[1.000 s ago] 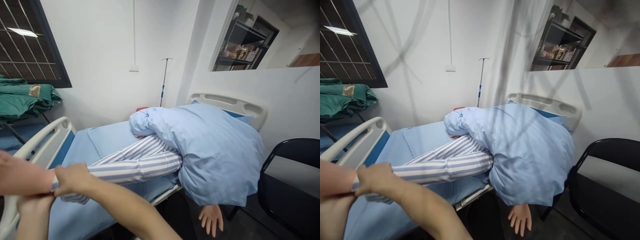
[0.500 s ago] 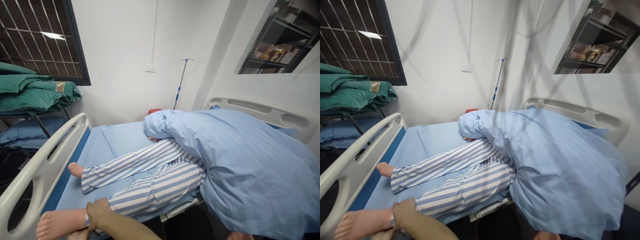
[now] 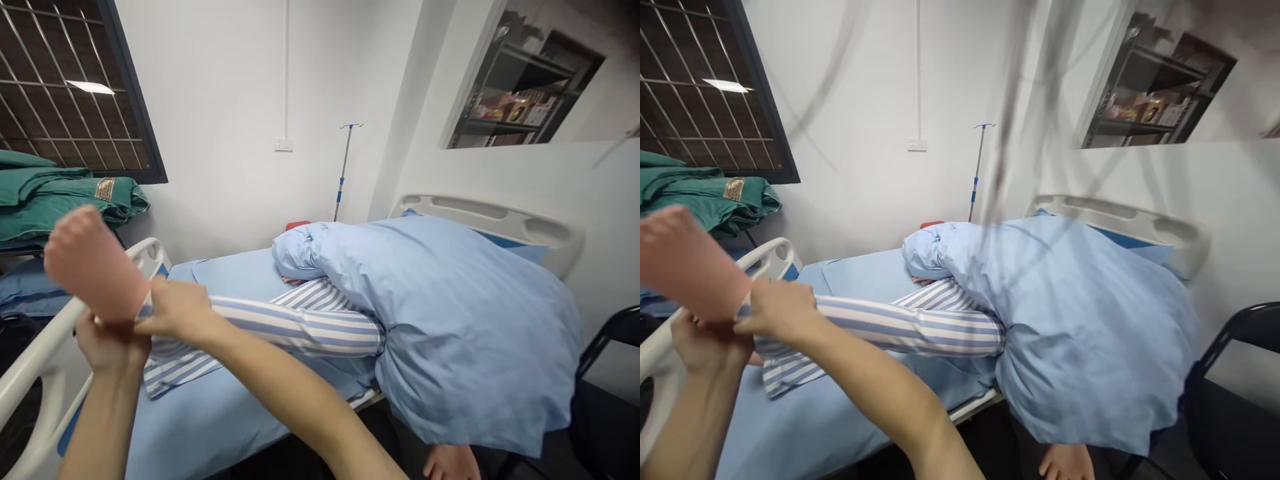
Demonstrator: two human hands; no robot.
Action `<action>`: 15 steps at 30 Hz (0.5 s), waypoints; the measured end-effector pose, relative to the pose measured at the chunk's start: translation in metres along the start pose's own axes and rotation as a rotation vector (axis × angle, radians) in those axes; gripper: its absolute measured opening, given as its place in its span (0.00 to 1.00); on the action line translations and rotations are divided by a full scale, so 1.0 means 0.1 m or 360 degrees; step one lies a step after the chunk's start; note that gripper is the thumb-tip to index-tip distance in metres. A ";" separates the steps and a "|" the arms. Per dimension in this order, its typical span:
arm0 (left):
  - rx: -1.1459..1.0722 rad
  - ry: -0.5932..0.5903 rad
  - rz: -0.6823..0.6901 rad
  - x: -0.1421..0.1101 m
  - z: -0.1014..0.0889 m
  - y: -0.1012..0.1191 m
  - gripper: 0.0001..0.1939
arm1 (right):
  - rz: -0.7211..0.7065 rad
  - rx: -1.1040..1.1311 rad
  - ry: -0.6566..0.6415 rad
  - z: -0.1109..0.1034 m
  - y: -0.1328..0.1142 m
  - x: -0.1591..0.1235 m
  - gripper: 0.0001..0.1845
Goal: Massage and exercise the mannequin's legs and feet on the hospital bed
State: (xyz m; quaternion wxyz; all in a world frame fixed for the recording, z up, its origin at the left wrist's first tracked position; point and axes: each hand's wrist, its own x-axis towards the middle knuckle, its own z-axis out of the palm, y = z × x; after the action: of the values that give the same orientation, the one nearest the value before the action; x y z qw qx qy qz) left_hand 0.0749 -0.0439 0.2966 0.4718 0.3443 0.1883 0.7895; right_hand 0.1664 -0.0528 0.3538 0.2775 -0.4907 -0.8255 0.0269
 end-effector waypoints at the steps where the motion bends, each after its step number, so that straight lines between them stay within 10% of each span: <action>1: -0.0081 -0.0153 0.0027 0.02 0.31 0.06 0.14 | 0.0152 -0.0021 0.0080 -0.24 0.11 -0.09 0.29; 9: -0.0384 -0.0959 0.0298 -0.05 2.23 0.18 0.20 | 0.0282 -0.0098 0.0782 -1.94 0.55 -0.58 0.33; 15: -0.0175 -0.1009 0.0435 -0.08 2.35 0.18 0.21 | 0.0221 -0.0191 0.0897 -2.02 0.61 -0.68 0.31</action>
State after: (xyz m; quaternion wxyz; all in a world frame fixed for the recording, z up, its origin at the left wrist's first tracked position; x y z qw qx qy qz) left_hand 0.2364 -0.0660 0.4676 0.4146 0.5686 -0.0584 0.7081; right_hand 0.3374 -0.1238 0.4755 0.4638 -0.5497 -0.6804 -0.1403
